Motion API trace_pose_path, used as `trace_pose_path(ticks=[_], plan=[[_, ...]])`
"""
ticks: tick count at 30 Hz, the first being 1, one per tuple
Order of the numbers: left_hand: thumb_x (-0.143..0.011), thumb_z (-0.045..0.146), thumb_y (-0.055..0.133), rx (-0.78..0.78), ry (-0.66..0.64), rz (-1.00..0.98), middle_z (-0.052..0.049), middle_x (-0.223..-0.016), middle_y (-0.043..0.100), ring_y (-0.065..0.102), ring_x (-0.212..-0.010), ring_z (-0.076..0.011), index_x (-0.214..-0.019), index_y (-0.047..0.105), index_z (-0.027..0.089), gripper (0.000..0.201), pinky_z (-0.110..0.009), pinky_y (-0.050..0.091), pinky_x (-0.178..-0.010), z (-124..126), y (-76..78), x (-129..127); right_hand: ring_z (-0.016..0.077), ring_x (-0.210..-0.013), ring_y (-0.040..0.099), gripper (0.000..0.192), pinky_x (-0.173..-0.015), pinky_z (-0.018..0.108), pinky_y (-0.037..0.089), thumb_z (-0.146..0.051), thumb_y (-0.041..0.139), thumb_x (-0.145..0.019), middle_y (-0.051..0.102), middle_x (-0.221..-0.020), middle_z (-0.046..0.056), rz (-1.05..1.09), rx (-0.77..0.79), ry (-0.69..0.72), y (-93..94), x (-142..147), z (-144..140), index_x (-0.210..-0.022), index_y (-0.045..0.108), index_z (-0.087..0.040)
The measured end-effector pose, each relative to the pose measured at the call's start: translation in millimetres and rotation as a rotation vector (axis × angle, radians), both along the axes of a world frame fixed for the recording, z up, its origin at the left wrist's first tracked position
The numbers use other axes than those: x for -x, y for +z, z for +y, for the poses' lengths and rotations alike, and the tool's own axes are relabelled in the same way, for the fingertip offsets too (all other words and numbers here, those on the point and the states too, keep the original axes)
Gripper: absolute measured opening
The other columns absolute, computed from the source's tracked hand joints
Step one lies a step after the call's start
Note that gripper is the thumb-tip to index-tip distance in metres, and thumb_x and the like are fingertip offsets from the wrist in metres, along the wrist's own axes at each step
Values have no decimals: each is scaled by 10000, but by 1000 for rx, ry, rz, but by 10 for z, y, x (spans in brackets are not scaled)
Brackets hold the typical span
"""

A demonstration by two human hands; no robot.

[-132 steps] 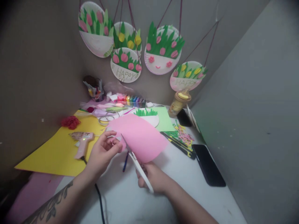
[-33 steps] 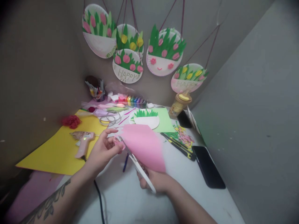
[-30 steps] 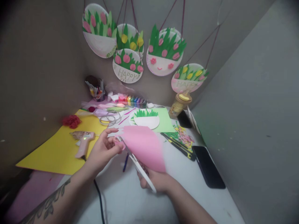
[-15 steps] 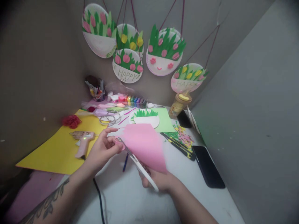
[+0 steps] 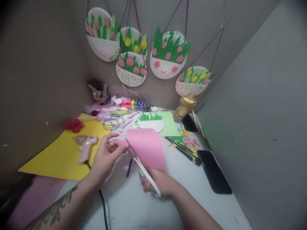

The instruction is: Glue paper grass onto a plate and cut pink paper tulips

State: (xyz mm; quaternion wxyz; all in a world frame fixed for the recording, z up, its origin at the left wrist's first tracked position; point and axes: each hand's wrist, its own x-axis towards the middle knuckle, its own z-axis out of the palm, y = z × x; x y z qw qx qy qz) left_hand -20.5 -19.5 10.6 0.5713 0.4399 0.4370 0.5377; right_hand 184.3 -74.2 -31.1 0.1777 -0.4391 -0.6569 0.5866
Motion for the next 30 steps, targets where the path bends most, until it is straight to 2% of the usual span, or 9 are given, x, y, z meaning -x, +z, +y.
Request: trace_pose_path(ticks=[5,9,12,15,19,22,30], plan=[[-702,294,756,-43,171,-47,51,-717,620,601,-689,-103,-1017,472,215,431,-222,461,-685,78,-10,98,133,-604,580,567,-447,205,414,-652,603,-742,584,-783,24,228,185,162,-41,-100,-2,-996,470,-163],[-697,297,764,-71,222,-28,37,-758,610,587,-709,-95,-955,538,201,356,-207,458,-684,129,-40,149,108,-524,531,661,-438,204,399,-746,614,-672,593,-704,15,231,265,252,32,-245,-2,-942,486,-157],[-718,310,751,-85,172,33,5,-799,633,598,-762,-118,-913,589,182,284,-224,466,-714,127,-41,152,87,-481,489,685,-436,202,377,-759,647,-624,588,-697,1,275,270,193,103,-289,-1,-923,481,-165],[-752,330,725,-100,106,84,-19,-842,655,604,-795,-133,-895,626,172,235,-244,473,-750,110,-44,143,93,-509,496,685,-447,204,372,-755,634,-647,587,-722,7,260,193,128,106,-287,-2,-953,479,-161],[-772,348,709,-87,11,40,-27,-848,673,618,-790,-143,-952,650,173,258,-277,494,-779,86,-72,116,126,-598,555,697,-481,220,397,-781,523,-722,584,-777,32,194,99,142,46,-283,-13,-1007,480,-146],[-768,355,711,-51,-34,-14,-26,-835,679,628,-776,-147,-995,648,177,296,-281,513,-753,74,-91,87,139,-630,569,700,-553,256,437,-788,505,-725,580,-769,28,190,57,127,34,-273,-21,-1004,483,-147],[-747,350,721,31,-30,-48,-16,-807,673,623,-754,-132,-1001,624,181,320,-263,507,-739,64,-106,71,131,-594,547,519,-560,259,436,-605,682,-697,576,-716,-7,174,84,27,44,-211,5,-910,511,-164]])
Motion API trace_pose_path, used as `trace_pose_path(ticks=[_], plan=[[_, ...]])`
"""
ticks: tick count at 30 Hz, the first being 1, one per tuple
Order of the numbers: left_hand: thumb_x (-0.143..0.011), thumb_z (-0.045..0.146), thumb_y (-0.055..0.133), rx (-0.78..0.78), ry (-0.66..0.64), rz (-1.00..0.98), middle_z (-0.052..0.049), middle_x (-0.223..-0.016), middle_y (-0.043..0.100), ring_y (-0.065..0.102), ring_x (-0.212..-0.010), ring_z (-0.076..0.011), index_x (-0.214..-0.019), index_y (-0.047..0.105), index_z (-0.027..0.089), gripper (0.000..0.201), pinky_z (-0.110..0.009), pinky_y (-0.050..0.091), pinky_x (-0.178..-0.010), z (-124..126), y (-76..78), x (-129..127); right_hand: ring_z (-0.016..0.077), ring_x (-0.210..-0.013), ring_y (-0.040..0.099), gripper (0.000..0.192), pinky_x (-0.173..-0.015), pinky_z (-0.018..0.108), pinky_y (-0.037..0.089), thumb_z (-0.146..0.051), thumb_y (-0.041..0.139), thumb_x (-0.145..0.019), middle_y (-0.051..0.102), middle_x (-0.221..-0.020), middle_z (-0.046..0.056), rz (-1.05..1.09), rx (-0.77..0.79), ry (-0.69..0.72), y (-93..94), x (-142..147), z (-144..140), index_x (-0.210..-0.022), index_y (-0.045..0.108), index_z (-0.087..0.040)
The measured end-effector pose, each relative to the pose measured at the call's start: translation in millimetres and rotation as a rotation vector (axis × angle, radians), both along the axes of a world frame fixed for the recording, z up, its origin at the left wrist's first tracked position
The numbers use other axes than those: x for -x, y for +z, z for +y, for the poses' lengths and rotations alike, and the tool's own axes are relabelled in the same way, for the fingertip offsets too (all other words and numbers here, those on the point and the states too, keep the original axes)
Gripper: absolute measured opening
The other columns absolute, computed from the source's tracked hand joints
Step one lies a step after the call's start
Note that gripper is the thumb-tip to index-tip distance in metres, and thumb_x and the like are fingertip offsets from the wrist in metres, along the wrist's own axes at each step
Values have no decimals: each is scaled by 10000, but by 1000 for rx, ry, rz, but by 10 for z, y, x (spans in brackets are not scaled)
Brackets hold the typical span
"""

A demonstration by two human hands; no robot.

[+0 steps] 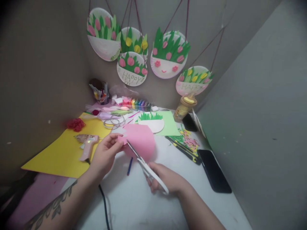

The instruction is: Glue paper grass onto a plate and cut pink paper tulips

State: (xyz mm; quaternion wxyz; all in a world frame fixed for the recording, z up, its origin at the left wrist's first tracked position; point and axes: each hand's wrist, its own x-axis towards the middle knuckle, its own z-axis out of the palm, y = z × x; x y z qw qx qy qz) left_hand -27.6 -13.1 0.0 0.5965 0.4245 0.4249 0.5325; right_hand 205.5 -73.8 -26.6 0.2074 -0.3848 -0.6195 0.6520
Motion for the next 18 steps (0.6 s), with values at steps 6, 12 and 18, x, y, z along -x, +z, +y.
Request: trace_pose_path(ticks=[6,12,18], plan=[[-713,336,729,3,-6,46,2,-744,652,609,-706,-126,-977,616,181,326,-242,485,-698,-41,77,-26,124,-590,540,492,-555,253,442,-568,707,-684,579,-718,-5,9,12,-16,-43,20,7,-896,515,-168],[-714,306,713,-9,-28,92,29,-674,631,625,-707,-131,-981,574,181,326,-243,472,-705,-59,142,-35,124,-587,535,538,-539,251,451,-598,705,-677,564,-717,-5,30,28,-9,-67,32,9,-932,510,-165],[-683,286,727,6,-39,67,68,-609,586,610,-657,-118,-989,533,188,375,-233,455,-677,-48,152,-44,121,-604,529,593,-531,239,447,-619,737,-637,570,-743,3,39,52,-35,-104,31,6,-933,498,-165]])
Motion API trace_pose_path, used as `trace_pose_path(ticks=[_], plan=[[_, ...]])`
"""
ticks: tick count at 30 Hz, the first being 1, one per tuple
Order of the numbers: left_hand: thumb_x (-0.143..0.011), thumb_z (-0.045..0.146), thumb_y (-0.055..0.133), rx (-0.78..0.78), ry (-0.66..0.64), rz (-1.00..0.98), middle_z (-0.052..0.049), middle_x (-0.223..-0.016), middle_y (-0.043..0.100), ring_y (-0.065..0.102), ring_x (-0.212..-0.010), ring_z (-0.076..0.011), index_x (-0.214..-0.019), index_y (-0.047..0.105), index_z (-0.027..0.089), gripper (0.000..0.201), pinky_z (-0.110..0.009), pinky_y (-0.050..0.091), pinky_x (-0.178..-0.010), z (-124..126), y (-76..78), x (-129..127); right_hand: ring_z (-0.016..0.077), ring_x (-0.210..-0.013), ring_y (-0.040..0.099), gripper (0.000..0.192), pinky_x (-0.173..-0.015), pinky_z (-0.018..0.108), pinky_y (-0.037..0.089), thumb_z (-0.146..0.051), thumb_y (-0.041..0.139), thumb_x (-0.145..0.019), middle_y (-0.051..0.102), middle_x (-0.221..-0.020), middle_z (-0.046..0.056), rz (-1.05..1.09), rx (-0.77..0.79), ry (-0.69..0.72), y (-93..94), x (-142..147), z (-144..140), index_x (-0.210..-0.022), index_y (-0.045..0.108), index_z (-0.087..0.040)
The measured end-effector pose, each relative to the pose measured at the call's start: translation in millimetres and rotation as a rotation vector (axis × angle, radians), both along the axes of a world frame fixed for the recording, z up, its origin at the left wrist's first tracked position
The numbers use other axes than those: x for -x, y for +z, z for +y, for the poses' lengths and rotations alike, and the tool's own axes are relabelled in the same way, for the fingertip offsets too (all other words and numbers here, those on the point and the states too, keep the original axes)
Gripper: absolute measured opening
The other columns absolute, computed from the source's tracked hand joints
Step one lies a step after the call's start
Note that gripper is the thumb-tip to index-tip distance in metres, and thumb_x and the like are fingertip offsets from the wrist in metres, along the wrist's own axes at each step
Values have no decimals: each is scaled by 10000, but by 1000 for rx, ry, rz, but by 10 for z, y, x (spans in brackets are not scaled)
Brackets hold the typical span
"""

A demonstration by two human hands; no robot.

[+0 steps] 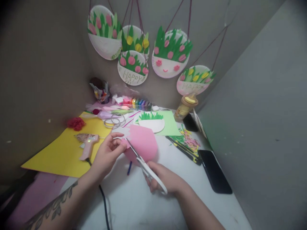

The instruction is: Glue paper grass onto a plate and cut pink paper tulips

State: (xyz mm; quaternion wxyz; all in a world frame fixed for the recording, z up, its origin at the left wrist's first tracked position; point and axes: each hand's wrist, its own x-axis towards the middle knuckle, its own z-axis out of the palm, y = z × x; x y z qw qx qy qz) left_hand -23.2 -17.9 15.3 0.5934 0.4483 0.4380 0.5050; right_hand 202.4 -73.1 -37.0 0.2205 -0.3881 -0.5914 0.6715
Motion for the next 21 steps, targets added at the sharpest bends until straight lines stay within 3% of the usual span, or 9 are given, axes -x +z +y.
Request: trace_pose_path(ticks=[10,21], plan=[[-703,275,711,-18,15,-17,72,-613,570,604,-659,-113,-988,520,191,353,-239,459,-694,-16,-15,-5,105,-561,548,730,-517,237,433,-801,523,-691,548,-746,8,88,-62,34,-47,56,-34,-1014,480,-148],[-714,289,705,-23,8,-8,65,-615,593,597,-655,-113,-992,504,193,356,-228,442,-681,-11,-3,-4,106,-561,547,714,-506,234,435,-781,590,-659,545,-737,-3,89,-36,8,-60,61,-28,-996,500,-158]])
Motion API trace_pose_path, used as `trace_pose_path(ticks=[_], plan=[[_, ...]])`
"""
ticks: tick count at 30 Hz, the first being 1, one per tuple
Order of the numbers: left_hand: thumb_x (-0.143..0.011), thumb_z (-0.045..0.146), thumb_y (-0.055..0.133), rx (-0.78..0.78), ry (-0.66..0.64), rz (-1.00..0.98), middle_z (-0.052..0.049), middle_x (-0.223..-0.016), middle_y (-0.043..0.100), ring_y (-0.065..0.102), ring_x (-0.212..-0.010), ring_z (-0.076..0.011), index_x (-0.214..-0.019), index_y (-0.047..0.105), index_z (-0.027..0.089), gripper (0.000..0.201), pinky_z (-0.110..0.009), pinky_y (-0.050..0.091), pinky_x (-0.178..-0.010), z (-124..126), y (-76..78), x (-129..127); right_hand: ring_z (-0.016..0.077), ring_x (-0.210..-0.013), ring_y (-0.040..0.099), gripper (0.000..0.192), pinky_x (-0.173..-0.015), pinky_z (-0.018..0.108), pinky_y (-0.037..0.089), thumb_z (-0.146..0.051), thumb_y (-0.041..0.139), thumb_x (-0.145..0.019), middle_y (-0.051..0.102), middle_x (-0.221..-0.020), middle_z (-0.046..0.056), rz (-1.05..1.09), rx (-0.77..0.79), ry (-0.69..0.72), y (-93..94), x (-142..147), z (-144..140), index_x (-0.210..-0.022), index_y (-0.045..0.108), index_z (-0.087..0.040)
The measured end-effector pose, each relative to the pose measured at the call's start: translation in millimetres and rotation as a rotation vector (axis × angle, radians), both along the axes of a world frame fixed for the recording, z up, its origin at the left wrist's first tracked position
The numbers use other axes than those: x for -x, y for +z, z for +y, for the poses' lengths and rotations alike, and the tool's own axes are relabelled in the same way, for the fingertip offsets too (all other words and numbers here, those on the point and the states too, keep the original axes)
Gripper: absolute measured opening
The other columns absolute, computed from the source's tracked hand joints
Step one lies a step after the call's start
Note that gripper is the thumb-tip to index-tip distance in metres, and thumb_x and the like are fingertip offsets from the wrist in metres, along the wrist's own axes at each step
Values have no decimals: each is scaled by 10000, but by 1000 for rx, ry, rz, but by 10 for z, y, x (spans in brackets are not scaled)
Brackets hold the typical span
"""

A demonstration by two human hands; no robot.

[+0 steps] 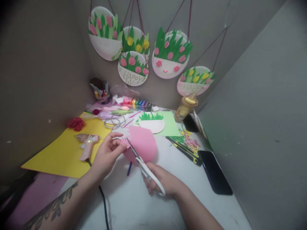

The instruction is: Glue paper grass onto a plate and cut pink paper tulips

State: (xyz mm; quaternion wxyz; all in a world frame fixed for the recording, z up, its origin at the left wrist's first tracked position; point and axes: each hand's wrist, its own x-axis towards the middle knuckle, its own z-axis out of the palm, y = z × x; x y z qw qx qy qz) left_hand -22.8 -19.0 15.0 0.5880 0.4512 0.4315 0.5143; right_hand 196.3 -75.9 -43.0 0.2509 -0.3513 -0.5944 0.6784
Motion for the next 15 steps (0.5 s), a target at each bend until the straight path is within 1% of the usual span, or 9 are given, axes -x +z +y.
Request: trace_pose_path(ticks=[3,6,11,15], plan=[[-722,282,700,-8,-5,-3,65,-621,595,597,-656,-109,-1003,499,187,358,-226,437,-678,6,-5,5,111,-572,526,666,-504,236,438,-717,674,-650,542,-727,-8,-32,25,-15,44,8,-1,-988,509,-167],[-728,276,695,-14,-11,-5,65,-623,593,593,-651,-106,-1011,497,182,357,-228,434,-677,17,-15,6,113,-588,502,596,-509,237,440,-649,708,-658,538,-735,-7,-45,32,-36,70,11,-4,-961,511,-174],[-726,279,698,-4,-12,4,63,-623,603,597,-657,-111,-1017,491,180,371,-235,432,-686,23,-25,10,117,-592,489,505,-506,238,431,-549,728,-659,532,-736,-5,-70,32,-43,78,11,2,-911,492,-180],[-743,281,691,-13,-20,1,59,-635,617,608,-678,-116,-1029,482,184,368,-238,432,-699,17,-33,24,114,-568,495,395,-499,239,426,-445,687,-700,517,-717,-17,-107,27,-39,75,12,-2,-903,469,-186]])
